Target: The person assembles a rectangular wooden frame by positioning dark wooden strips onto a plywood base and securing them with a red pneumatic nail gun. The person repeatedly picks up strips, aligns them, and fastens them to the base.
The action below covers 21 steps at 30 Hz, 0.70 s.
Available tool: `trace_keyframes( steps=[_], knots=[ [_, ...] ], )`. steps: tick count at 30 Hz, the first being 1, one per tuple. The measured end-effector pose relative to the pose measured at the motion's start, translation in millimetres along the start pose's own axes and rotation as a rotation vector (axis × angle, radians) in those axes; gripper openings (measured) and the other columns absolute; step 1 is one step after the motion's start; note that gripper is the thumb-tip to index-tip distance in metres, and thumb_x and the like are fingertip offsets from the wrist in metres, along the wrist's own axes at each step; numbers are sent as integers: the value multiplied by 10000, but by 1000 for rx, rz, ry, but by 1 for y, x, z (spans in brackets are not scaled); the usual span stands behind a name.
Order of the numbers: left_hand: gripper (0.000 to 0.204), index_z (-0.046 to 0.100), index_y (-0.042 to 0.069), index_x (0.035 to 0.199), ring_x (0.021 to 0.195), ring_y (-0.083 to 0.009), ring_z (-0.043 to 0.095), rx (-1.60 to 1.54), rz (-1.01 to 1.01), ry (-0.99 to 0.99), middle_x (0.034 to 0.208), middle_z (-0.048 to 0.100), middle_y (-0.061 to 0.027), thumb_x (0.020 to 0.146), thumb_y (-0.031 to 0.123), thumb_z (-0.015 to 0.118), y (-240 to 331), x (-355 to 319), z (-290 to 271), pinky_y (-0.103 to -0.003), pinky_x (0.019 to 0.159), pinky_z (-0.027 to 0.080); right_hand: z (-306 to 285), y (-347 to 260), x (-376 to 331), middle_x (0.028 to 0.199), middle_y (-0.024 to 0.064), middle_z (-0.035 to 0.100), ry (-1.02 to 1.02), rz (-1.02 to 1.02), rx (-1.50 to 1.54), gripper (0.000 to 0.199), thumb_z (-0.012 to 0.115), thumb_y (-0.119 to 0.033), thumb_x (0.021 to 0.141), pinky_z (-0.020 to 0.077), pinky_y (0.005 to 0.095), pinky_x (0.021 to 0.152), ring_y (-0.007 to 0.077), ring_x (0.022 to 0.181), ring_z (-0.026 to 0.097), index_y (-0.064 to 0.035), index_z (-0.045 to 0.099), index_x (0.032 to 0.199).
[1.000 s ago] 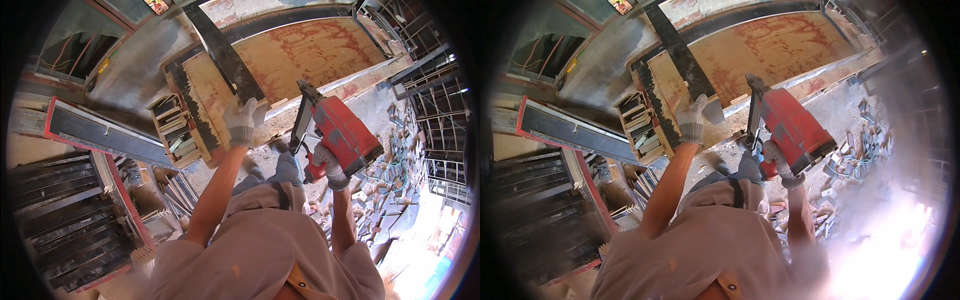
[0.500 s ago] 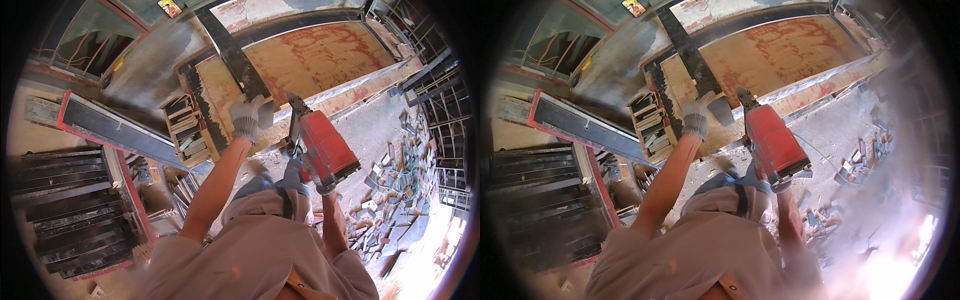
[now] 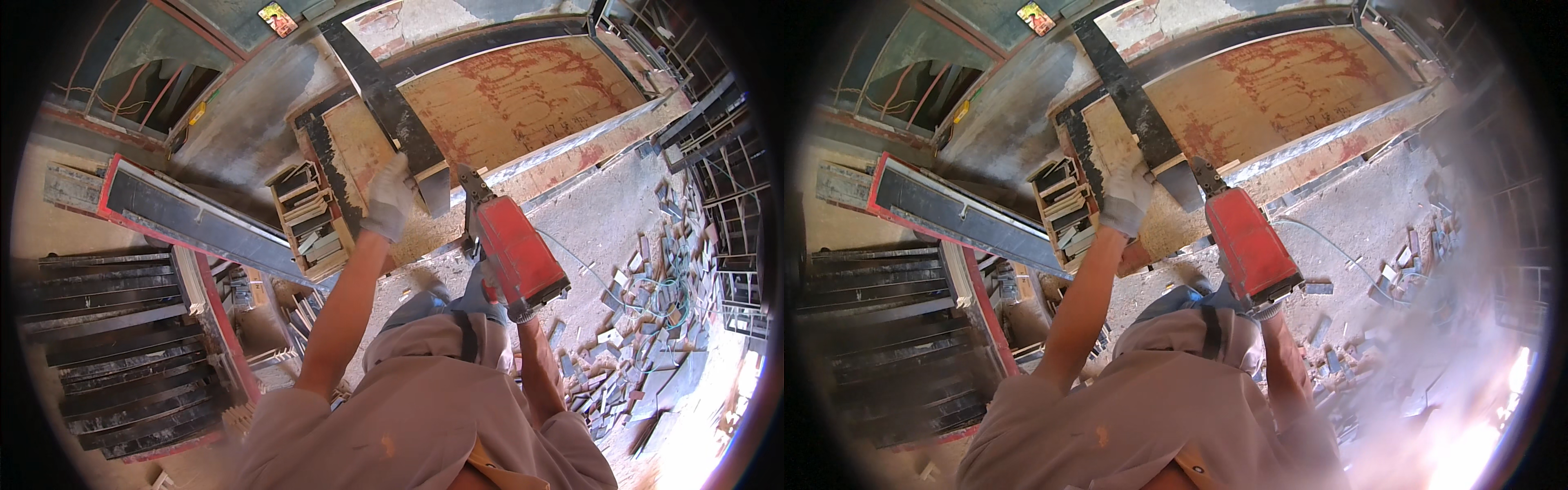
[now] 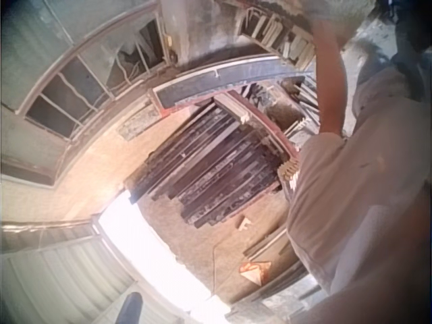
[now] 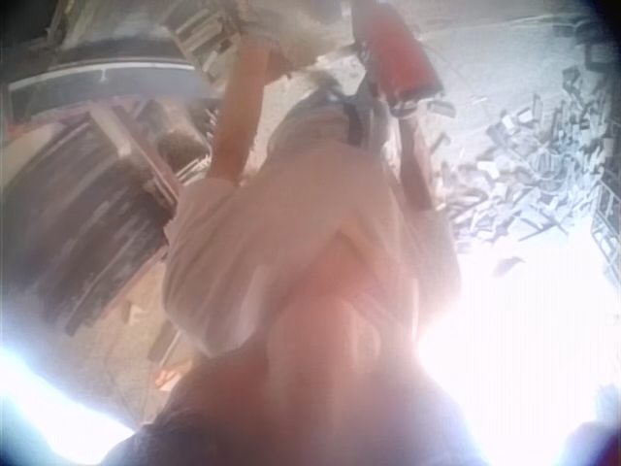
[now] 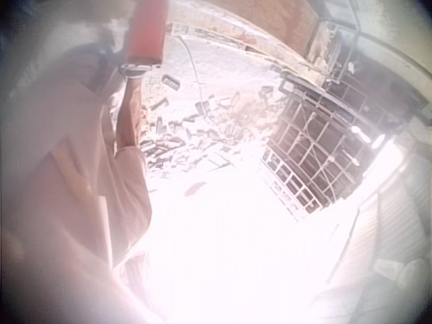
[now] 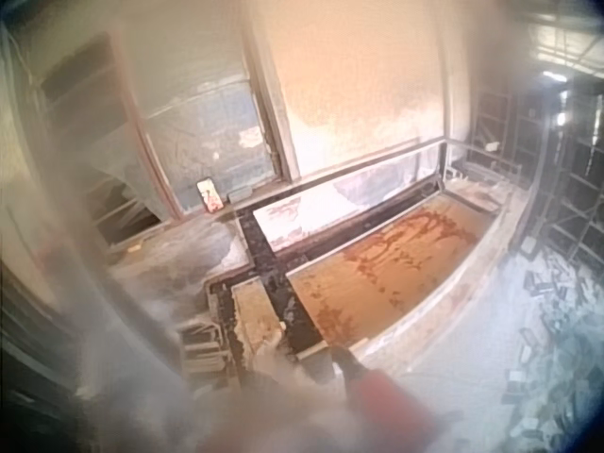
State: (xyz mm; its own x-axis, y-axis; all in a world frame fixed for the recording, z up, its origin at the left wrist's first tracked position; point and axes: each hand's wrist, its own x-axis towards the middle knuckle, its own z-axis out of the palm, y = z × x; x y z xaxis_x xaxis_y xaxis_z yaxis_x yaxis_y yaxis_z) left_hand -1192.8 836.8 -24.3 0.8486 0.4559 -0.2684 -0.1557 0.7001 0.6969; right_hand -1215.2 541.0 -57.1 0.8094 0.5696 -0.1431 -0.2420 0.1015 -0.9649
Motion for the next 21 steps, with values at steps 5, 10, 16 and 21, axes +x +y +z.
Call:
trace_keyframes(
  steps=[5, 10, 16, 21],
  knots=[
    [584, 518, -36, 1329, 1138, -375, 624, -103, -200, -292, 1280, 610, -232, 978, 423, 606, 14, 24, 32, -528, 1028, 488, -1, 19, -2, 691, -5, 491, -19, 19, 2, 194, 603, -177, 977, 395, 257, 555, 92, 596, 464, -74, 520, 835],
    [402, 592, -30, 1197, 939, -354, 681, -129, -250, -502, 1020, 683, -184, 993, 317, 589, 1, 52, 8, -510, 911, 544, 8, 38, -9, 691, -5, 492, -39, 18, 20, 194, 606, -179, 975, 396, 256, 554, 91, 596, 464, -75, 521, 835],
    [242, 622, 0, 1078, 843, -340, 684, -94, -237, -438, 937, 686, -157, 979, 216, 577, -3, 47, 23, -506, 860, 555, 11, 56, 3, 690, -6, 493, 15, -18, 34, 194, 609, -181, 973, 396, 256, 553, 91, 596, 465, -76, 523, 834],
    [251, 623, 0, 1075, 828, -338, 682, -48, -209, -424, 905, 681, -148, 969, 223, 580, -3, 48, 21, -501, 829, 556, 15, 61, 8, 689, -6, 494, 32, -56, 44, 194, 612, -183, 971, 397, 256, 552, 90, 595, 466, -77, 524, 834]
  ],
)
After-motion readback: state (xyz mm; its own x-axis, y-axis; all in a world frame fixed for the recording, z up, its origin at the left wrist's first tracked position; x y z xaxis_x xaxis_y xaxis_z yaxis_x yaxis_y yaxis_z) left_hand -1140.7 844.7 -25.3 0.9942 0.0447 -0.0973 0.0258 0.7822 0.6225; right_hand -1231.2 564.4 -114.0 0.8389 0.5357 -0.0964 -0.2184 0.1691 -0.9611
